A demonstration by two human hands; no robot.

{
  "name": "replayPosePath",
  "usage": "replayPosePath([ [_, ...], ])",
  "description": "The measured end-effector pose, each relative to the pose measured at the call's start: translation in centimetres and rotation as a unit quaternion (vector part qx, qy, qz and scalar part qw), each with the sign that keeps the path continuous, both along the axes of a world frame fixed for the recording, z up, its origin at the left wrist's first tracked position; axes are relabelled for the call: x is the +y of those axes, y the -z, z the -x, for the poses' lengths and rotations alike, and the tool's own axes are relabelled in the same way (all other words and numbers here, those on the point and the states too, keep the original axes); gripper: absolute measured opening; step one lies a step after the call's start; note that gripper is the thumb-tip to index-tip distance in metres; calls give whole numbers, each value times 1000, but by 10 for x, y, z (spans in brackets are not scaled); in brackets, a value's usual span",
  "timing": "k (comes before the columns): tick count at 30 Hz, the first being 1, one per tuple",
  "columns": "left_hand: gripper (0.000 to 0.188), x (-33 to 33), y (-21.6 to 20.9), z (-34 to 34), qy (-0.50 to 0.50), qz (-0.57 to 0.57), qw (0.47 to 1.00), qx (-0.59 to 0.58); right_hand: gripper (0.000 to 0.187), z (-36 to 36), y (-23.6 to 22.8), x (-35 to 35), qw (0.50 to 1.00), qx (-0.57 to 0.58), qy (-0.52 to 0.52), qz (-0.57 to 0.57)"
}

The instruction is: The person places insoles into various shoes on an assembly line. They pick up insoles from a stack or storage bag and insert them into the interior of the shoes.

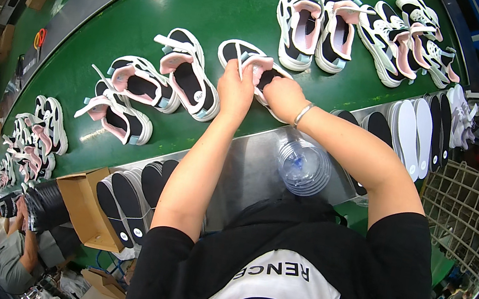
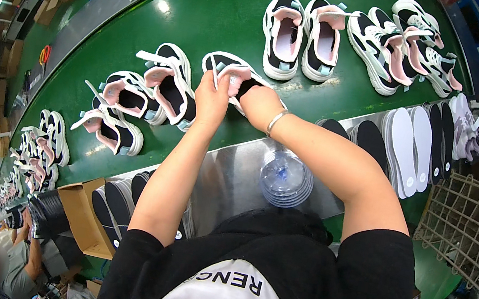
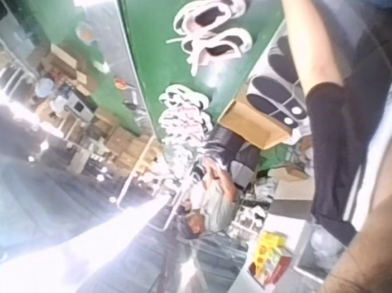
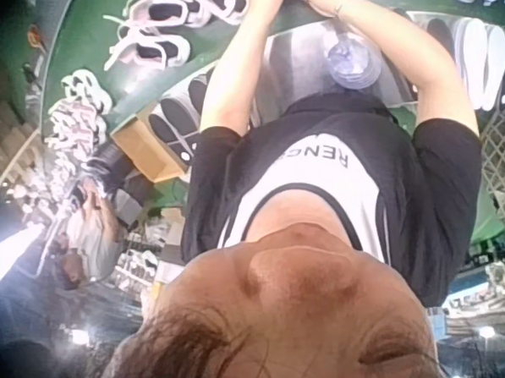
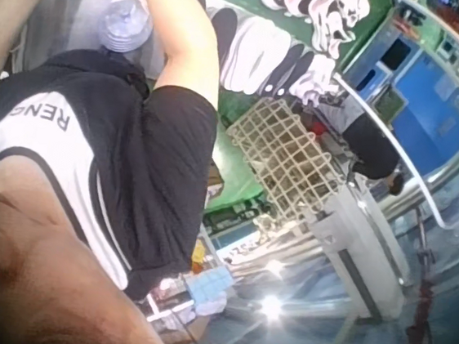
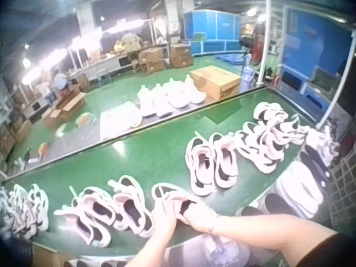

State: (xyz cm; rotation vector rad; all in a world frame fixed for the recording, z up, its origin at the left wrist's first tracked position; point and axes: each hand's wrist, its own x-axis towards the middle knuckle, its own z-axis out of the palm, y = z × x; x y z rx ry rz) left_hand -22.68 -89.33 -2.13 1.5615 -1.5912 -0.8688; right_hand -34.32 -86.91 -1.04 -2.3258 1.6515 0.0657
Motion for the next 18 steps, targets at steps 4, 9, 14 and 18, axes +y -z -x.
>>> replayPosePath([
  [4, 20, -1, 5, -2, -2, -12, 1000, 27, 18, -7, -8, -15, 988, 86, -16, -124],
  [9, 21, -2, 1, -3, 4, -15, 1000, -8, 20, -7, -22, -24, 964, 157, -114, -182],
  [14, 23, -1, 7, -3, 4, -16, 1000, -5, 21, -12, 9, -25, 979, 133, -27, -154],
  [18, 22, -1, 4, -1, 7, 0, 1000, -6, 18, -5, 3, -21, 993, 73, -57, -76],
])
